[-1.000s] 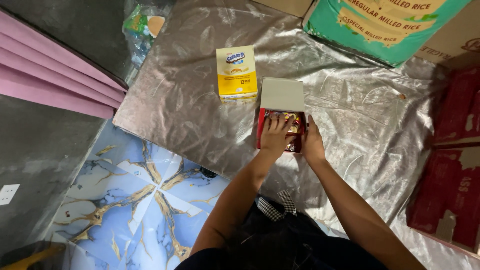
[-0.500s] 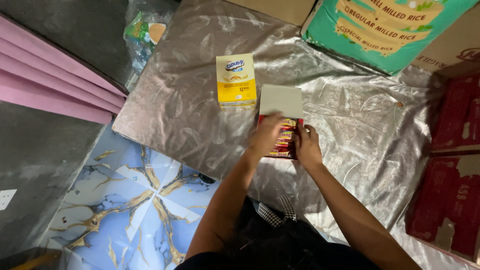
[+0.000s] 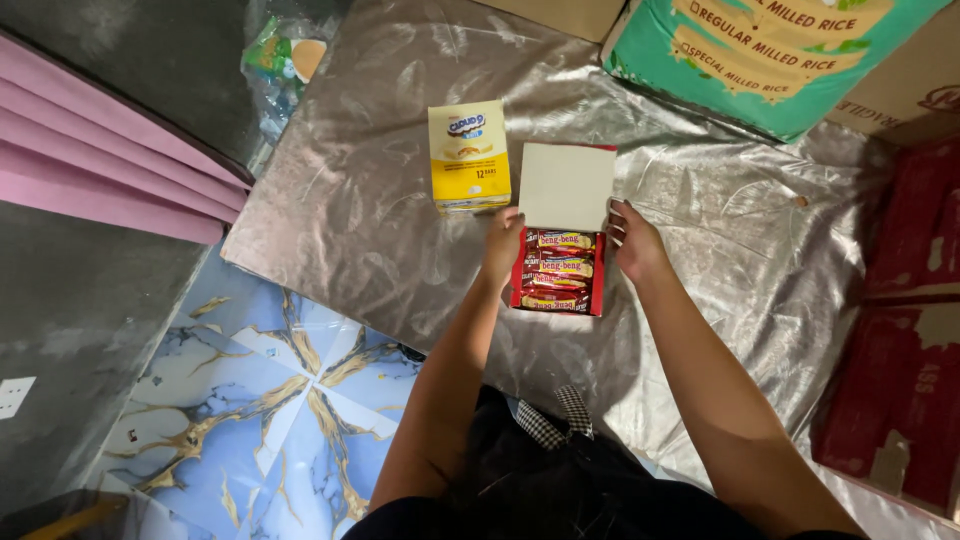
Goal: Sorting and organizing snack bars into boxes and arranging bottled water.
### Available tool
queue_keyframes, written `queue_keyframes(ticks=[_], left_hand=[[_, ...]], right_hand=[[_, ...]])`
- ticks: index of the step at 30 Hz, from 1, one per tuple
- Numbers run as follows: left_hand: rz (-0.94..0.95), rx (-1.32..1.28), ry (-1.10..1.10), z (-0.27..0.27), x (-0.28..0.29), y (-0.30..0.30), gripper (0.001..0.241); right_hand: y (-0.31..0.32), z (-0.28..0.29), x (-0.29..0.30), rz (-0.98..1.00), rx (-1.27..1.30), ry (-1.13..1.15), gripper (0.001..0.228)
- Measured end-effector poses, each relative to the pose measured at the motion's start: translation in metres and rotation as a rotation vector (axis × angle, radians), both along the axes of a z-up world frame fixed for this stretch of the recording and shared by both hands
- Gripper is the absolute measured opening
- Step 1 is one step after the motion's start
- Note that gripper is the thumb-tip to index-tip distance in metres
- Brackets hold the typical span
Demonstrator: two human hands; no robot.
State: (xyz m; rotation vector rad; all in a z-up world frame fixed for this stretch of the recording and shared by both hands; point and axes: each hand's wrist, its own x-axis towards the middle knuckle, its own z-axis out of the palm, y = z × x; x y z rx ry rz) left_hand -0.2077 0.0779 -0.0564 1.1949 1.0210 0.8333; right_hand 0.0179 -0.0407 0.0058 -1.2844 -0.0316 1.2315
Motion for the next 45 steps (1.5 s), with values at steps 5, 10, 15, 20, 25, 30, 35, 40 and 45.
queue_keyframes(ticks=[5,10,15,20,25,30,35,40,45], left_hand=[[0.014,-0.132,-0.176,0.019,-0.008,-0.005,0.048],[0.015,-0.308,-0.181,0.041,-0.028,-0.019,0.061],[-0.106,-0.34,-0.273,0.132,-0.058,-0.047,0.058],[-0.168,0.079,-0.139,0.078,-0.075,-0.068,0.043],[-0.222,0.081,-0.108,0.066,-0.088,-0.094,0.042],[-0.173,0.242,0.239,0.083,-0.095,-0.115,0.037],[-0.139,0.341,0.238,0.091,-0.096,-0.122,0.03],[-0.115,0.375,0.281,0.094,-0.101,-0.124,0.029],[-0.161,0.392,0.354,0.102,-0.106,-0.123,0.034]], right_hand=[[-0.017,0.05,-0.024,0.078,0.072,-0.024,0.045],[-0.045,0.08,-0.039,0.032,0.083,0.085,0.054],[-0.074,0.111,-0.057,0.114,0.191,0.01,0.045],[-0.095,0.095,-0.073,0.176,0.164,-0.231,0.045],[-0.116,0.097,-0.09,0.266,0.086,-0.459,0.052],[-0.128,0.075,-0.096,0.315,0.093,-0.867,0.043],[-0.131,0.069,-0.101,0.322,0.075,-1.071,0.037],[-0.136,0.066,-0.111,0.337,0.054,-1.158,0.038],[-0.138,0.065,-0.117,0.351,-0.011,-1.209,0.038]])
